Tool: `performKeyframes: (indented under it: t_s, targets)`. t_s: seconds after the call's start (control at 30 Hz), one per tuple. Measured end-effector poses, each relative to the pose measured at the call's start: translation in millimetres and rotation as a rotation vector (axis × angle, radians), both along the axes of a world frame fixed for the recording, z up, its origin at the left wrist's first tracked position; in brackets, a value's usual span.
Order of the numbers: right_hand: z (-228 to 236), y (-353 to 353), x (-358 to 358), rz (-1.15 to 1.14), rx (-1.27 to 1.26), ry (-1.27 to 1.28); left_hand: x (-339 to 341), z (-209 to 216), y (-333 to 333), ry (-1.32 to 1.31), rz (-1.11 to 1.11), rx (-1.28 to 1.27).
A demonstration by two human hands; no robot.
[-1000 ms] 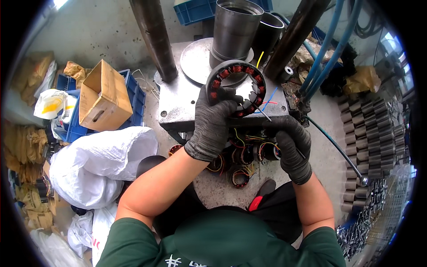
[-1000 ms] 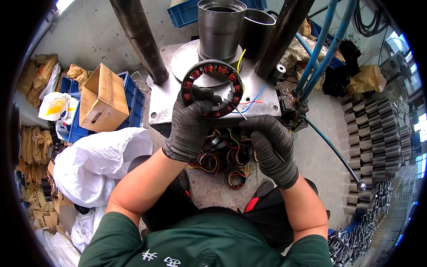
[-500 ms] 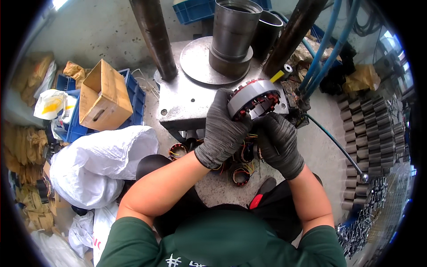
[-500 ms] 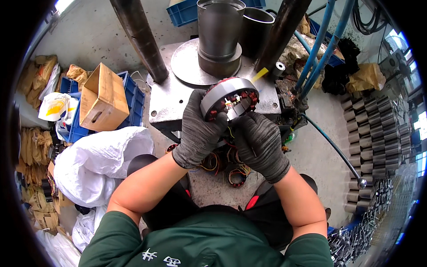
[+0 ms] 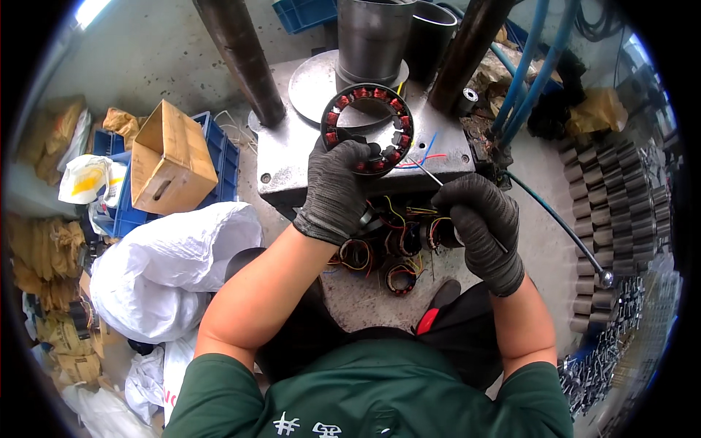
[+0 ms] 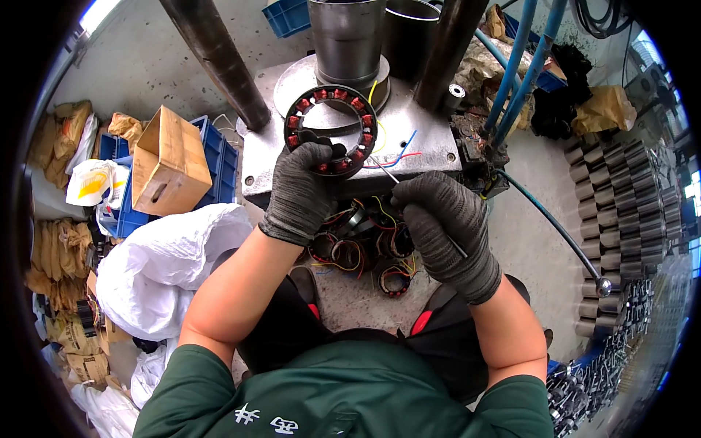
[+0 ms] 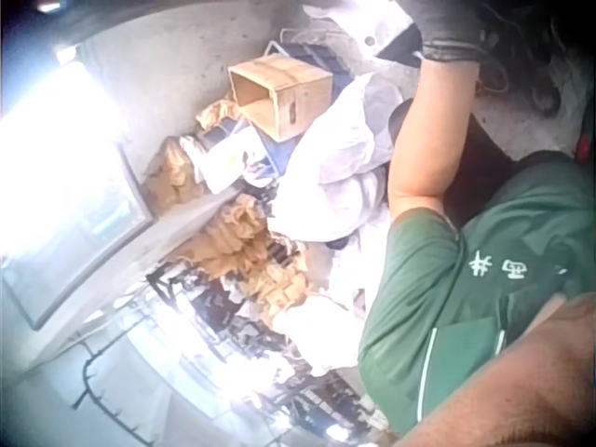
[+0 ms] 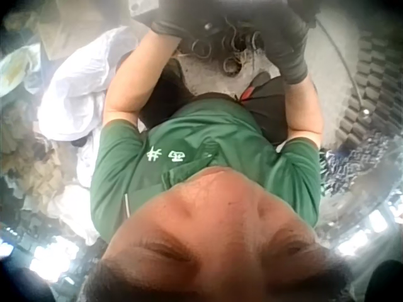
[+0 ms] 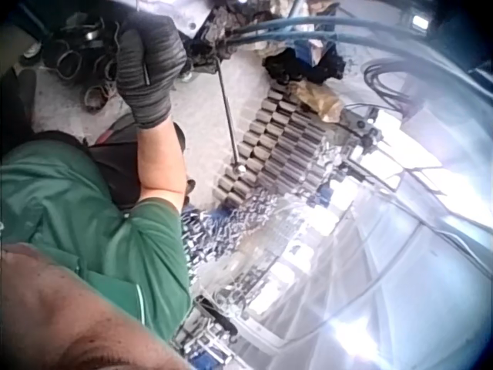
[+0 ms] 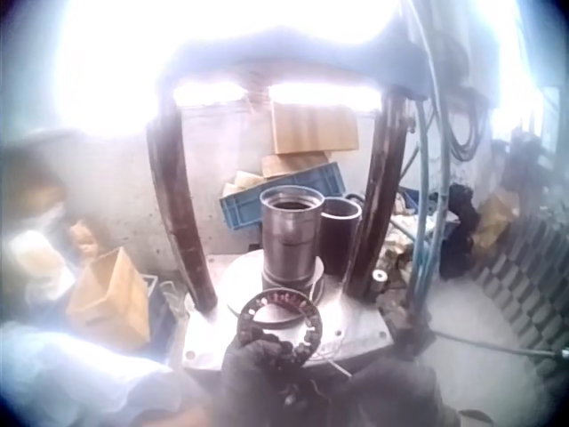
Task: The person uses a press machine and a small tool to assemble a stator by inserting copper coils into a metal frame and then securing them.
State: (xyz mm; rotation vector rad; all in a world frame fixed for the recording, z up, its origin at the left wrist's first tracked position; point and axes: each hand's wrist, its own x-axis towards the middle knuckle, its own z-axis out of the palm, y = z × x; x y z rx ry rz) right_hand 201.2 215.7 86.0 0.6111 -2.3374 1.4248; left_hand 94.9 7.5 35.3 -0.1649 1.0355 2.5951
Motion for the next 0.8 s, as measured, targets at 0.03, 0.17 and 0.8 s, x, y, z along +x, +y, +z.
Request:
performKeyframes:
  t_s: [0.03, 0.17, 0.8]
  targets:
    - [0, -1, 0, 0.010, -0.016, 0.009, 0, -1, 1, 0.016, 0.001, 0.004]
    - [2, -3, 3, -0.030, -0.038, -0.115, 2, -2, 2, 0.079, 0.000, 0.020]
    - [-13, -17, -2, 0.000, 0.153, 0.117, 19, 9, 7, 0.182, 0.014, -0.047]
